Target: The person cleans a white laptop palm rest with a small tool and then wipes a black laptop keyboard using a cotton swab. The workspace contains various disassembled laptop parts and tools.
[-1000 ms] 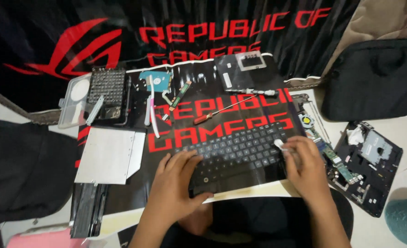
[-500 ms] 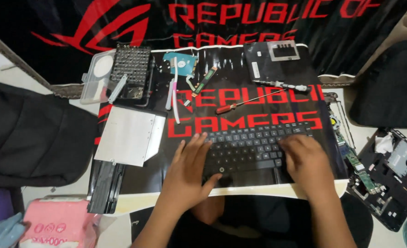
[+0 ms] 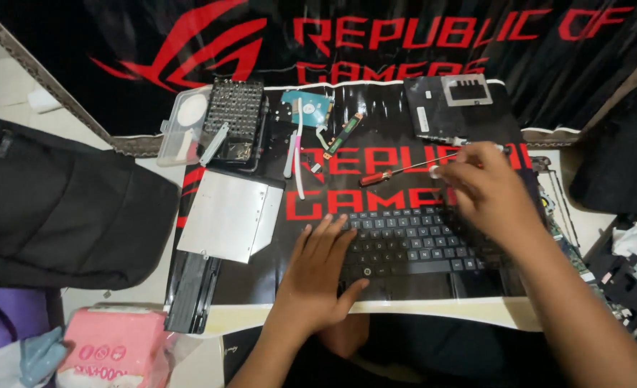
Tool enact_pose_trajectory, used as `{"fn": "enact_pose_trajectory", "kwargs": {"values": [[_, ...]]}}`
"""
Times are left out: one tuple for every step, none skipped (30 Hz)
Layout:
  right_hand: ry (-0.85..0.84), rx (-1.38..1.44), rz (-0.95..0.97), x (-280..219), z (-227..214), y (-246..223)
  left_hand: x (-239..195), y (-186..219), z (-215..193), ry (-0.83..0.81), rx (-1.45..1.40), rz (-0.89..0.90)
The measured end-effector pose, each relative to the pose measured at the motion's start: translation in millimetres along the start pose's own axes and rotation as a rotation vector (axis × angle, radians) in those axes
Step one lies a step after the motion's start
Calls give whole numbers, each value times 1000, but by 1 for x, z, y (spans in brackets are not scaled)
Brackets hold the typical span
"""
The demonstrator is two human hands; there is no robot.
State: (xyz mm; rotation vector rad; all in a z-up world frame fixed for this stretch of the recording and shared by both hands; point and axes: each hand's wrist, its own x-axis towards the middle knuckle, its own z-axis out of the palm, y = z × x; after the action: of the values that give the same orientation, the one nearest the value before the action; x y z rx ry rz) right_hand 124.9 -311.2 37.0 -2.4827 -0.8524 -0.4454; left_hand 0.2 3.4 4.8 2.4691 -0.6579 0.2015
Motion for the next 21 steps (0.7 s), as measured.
{"fn": "enact_pose_trajectory", "kwargs": {"values": [[3, -7, 0, 6, 5, 2, -2, 0, 1, 4, -2, 6], [-61, 0, -19, 15, 11, 4, -3, -1, 2, 29, -22, -7], [-126, 7, -37, 23, 17, 6, -4, -2, 3, 54, -42, -21], [-122, 6, -37, 26, 20, 7, -4, -2, 2, 54, -40, -18], [-99, -83, -47, 29, 22, 8, -3, -3, 2, 135, -32, -50], [-80, -170, -59, 32, 25, 9, -4, -2, 2, 218, -26, -86], [-80, -169, -60, 40, 31, -5, -4, -3, 5, 219, -25, -87], [-68, -130, -74, 48, 37, -19, -5, -4, 7, 246, -12, -93], [-57, -90, -87, 56, 43, -32, -5, -5, 10, 273, 1, -99], [-50, -95, -87, 63, 56, -53, -6, -6, 14, 276, 2, -91], [-68, -85, -9, 71, 69, -74, -6, -7, 17, 261, 32, -96], [-86, -74, 73, 78, 83, -96, -7, -8, 21, 244, 62, -102], [-81, -77, 76, 92, 90, -112, -6, -6, 20, 243, 62, -94], [-229, -78, 246, 106, 98, -128, -6, -5, 18, 234, 52, -111], [-378, -77, 415, 121, 106, -145, -6, -5, 16, 224, 41, -127], [-378, -77, 420, 126, 118, -144, -6, -4, 14, 221, 40, -125], [-392, -85, 411, 131, 130, -144, -5, -4, 12, 189, 37, -127], [-407, -95, 402, 137, 141, -143, -4, -4, 10, 159, 31, -130], [-409, -97, 406, 137, 142, -145, -7, -5, 12, 157, 28, -128], [-451, -87, 441, 139, 141, -146, -6, -7, 14, 118, 96, -114], [-492, -77, 475, 141, 140, -146, -6, -9, 17, 79, 165, -100]]}}
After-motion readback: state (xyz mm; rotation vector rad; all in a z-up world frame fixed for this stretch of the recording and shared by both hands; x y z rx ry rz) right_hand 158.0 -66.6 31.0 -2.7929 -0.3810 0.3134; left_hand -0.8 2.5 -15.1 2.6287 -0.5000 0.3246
